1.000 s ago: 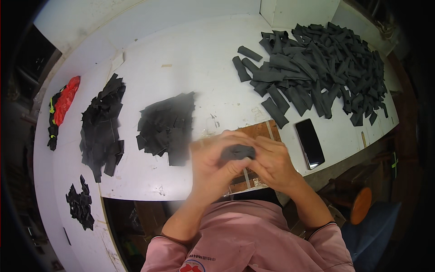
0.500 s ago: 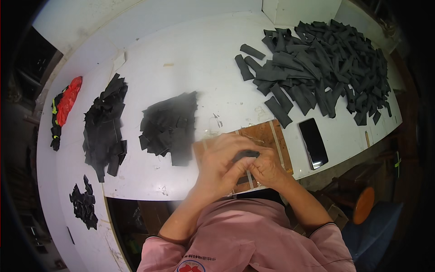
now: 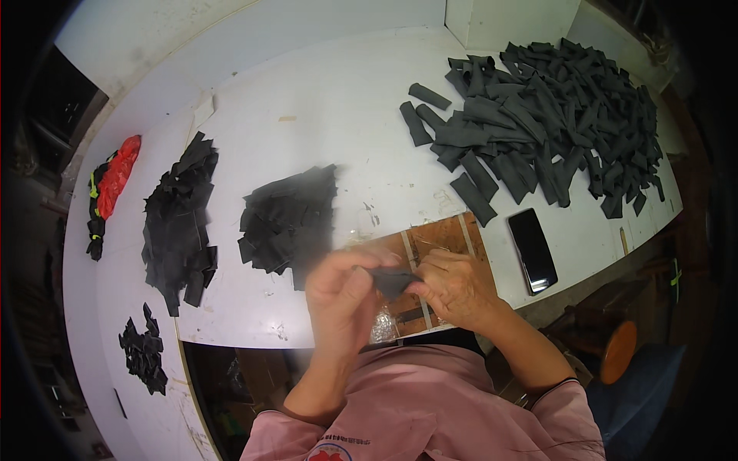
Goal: Manually folding and organizing small black rectangular pieces of material.
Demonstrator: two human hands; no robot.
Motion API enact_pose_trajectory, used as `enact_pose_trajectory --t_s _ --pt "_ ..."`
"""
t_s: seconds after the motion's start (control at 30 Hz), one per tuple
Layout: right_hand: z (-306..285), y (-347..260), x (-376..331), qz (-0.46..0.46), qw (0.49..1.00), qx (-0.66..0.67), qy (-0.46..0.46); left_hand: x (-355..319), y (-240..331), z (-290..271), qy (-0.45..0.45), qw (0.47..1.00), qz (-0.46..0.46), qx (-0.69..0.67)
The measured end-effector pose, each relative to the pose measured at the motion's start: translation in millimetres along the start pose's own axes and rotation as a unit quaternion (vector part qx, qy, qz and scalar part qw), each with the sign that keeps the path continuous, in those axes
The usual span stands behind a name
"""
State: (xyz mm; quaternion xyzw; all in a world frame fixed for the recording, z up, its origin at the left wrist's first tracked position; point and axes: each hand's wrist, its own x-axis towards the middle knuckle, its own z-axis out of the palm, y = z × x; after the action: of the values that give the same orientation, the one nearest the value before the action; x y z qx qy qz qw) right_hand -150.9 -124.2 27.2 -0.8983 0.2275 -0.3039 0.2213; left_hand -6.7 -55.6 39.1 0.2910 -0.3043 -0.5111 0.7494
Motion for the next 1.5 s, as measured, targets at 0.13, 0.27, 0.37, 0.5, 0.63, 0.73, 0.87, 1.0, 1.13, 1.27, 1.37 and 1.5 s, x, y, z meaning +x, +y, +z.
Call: enact_pose_trajectory --t_s 0.13,0.27,0.37,0.5,0.63,0.73,0.87,1.0,1.13,1.27,1.37,1.5 --pt "-5.3 0.3 1.1 0.009 0.999 0.027 -0.022 2.1 8.0 3.9 -0.014 0.996 0.031 0.078" --pt "0.8 8.8 -0.9 -0.032 0.999 0.031 -0.027 2.9 12.2 5.5 -0.043 0.967 0.104 0.227" --pt "0.0 6.2 0.8 -0.032 0.999 0.005 -0.041 -1.6 9.1 2.0 -0.025 0.973 0.078 0.215" --pt "-7.6 0.6 4.4 -0.019 0.998 -0.011 -0.056 -0.6 7.5 -7.3 -0.003 0.996 0.058 0.072" --pt "4.3 7.1 -3.3 -0.005 0.999 0.018 -0.025 -2.1 0.4 -3.6 -0.009 0.997 0.038 0.065" --pt "0.2 4.8 -1.2 0.001 0.999 -0.002 -0.043 0.7 4.1 -2.0 -0.008 0.992 0.046 0.116" --pt "-6.7 -1.3 1.1 -0.002 0.999 0.006 -0.052 2.8 16.4 2.2 -0.032 0.968 0.056 0.241" --pt "6.0 3.0 -5.7 0.012 0.999 0.032 -0.039 0.2 8.9 -0.2 -0.058 0.957 0.07 0.277" --pt "-3.3 4.1 0.1 0.015 0.996 0.006 -0.093 1.4 1.0 -8.8 -0.035 0.97 0.053 0.234" --pt "-13.0 -1.4 10.1 0.006 0.993 -0.021 -0.113 7.6 5.6 -15.3 -0.019 0.979 0.04 0.201" --pt "-6.1 2.1 4.0 0.029 0.991 -0.02 -0.128 14.0 15.0 -13.8 -0.049 0.981 0.042 0.185" --pt "-2.4 -0.8 3.3 0.027 0.997 0.0 -0.079 20.7 25.9 -7.7 -0.167 0.96 0.055 0.219"
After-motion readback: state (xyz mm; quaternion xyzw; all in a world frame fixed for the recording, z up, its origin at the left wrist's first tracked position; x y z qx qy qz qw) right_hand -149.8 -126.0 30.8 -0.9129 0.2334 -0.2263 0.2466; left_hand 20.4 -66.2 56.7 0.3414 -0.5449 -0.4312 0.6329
